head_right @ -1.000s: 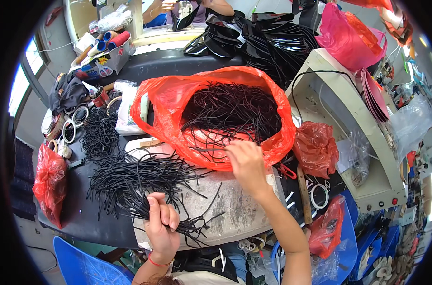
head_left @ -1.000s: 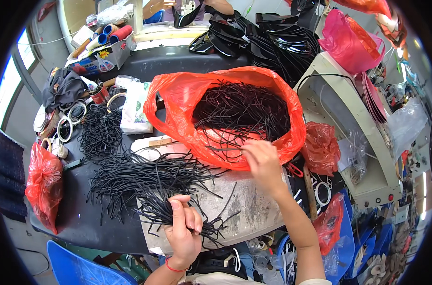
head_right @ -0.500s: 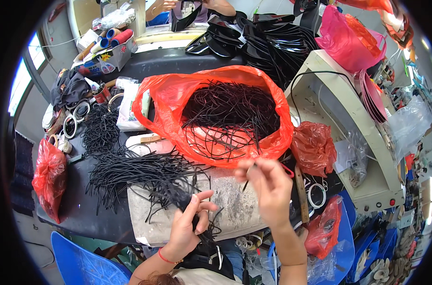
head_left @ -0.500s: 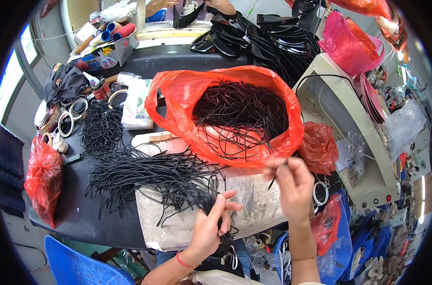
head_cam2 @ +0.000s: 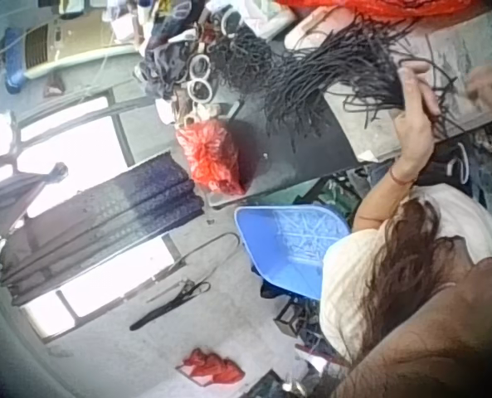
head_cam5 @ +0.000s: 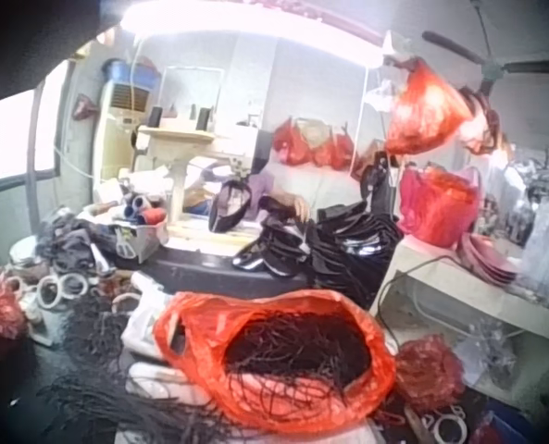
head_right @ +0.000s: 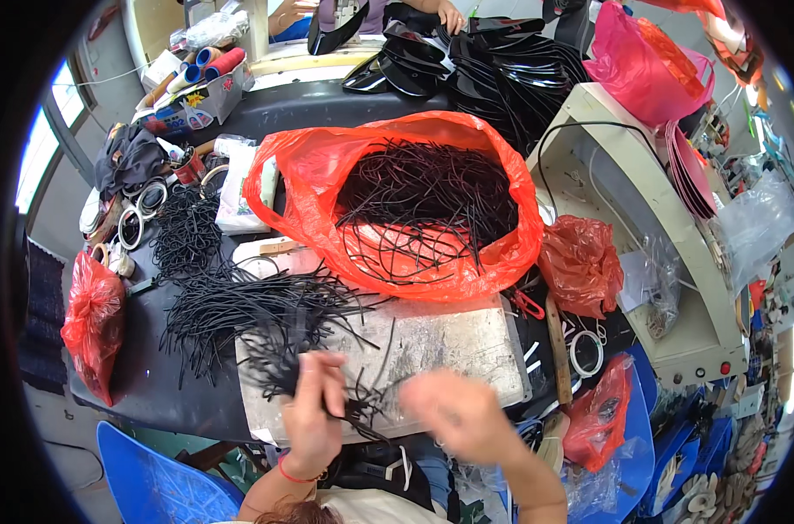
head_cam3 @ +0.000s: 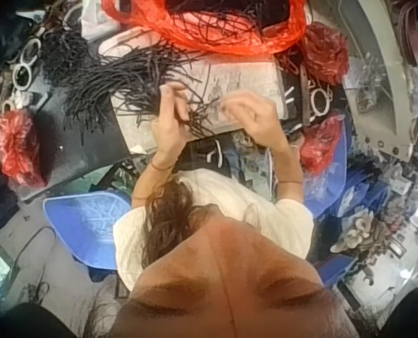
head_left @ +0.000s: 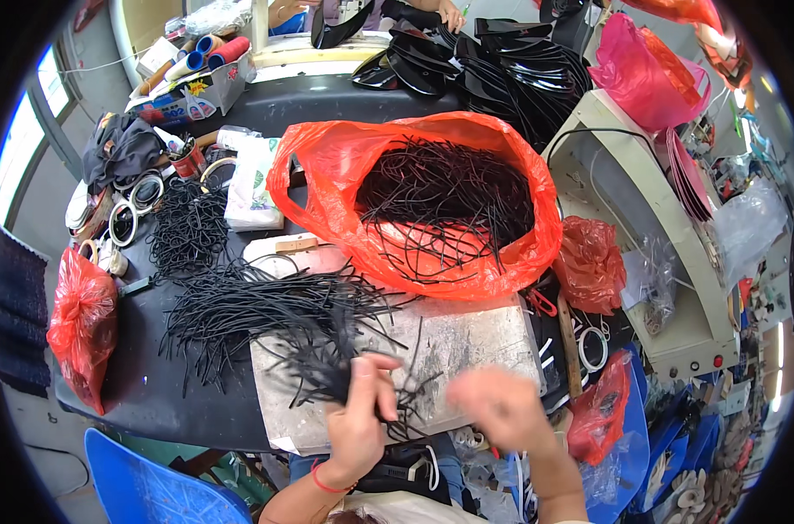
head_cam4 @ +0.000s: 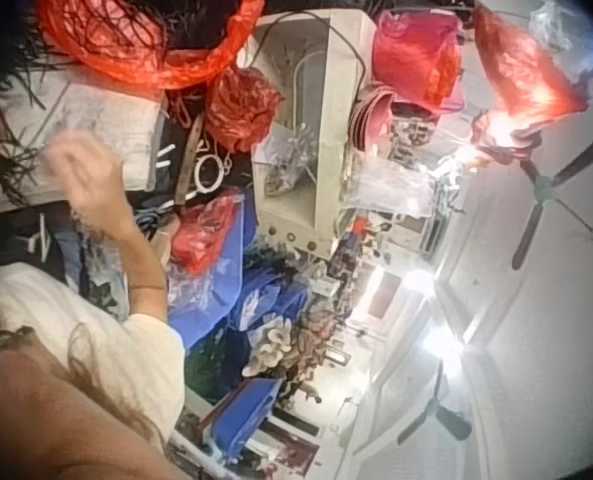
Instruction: The person sits at a cluttered workbench and repeatedly picks up short black cords from a red plastic bag. They tie the cords into small loops or knots by hand and place the finished items onto a pile on the table.
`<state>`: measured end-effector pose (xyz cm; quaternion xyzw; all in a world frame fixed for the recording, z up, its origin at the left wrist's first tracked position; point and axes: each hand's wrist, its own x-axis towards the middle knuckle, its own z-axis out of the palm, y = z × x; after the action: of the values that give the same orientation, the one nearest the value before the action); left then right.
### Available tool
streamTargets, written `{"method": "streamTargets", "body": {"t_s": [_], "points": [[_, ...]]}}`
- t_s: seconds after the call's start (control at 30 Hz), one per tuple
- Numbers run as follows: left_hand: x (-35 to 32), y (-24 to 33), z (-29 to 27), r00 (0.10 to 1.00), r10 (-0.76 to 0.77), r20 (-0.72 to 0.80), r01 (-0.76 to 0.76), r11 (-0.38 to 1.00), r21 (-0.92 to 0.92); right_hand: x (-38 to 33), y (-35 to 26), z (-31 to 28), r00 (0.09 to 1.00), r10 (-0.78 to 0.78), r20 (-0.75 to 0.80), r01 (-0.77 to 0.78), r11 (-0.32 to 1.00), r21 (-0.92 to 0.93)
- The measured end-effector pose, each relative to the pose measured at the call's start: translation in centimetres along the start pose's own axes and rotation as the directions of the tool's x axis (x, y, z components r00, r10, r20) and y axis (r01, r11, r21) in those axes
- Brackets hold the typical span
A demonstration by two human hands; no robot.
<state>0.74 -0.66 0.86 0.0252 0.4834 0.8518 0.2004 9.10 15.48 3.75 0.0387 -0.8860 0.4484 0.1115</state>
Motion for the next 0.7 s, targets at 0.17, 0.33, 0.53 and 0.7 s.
{"method": "streamTargets", "body": {"t_s": [0.17, 0.33, 0.53, 0.7], "points": [[1.0, 1.6, 0.9, 0.99, 0.1, -0.096, -0.113, 0.983, -0.144, 8.2, 9.4, 0.5, 0.965, -0.085, -0.247, -0.022, 0.917, -0.399], [1.8, 2.5, -0.7, 0.976, -0.199, -0.089, 0.162, 0.935, -0.315, 10.2, 11.8, 2.3, 0.989, -0.091, -0.12, -0.015, 0.737, -0.676], [2.8, 1.1, 0.0, 0.941, -0.322, -0.101, 0.267, 0.893, -0.361, 9.8, 10.6, 0.1, 0.947, -0.09, -0.308, -0.073, 0.875, -0.479], [2.2, 0.7, -0.1, 0.935, -0.352, 0.053, 0.347, 0.871, -0.348, 8.9, 4.9, -1.2, 0.878, 0.095, -0.469, -0.191, 0.968, -0.161]]}}
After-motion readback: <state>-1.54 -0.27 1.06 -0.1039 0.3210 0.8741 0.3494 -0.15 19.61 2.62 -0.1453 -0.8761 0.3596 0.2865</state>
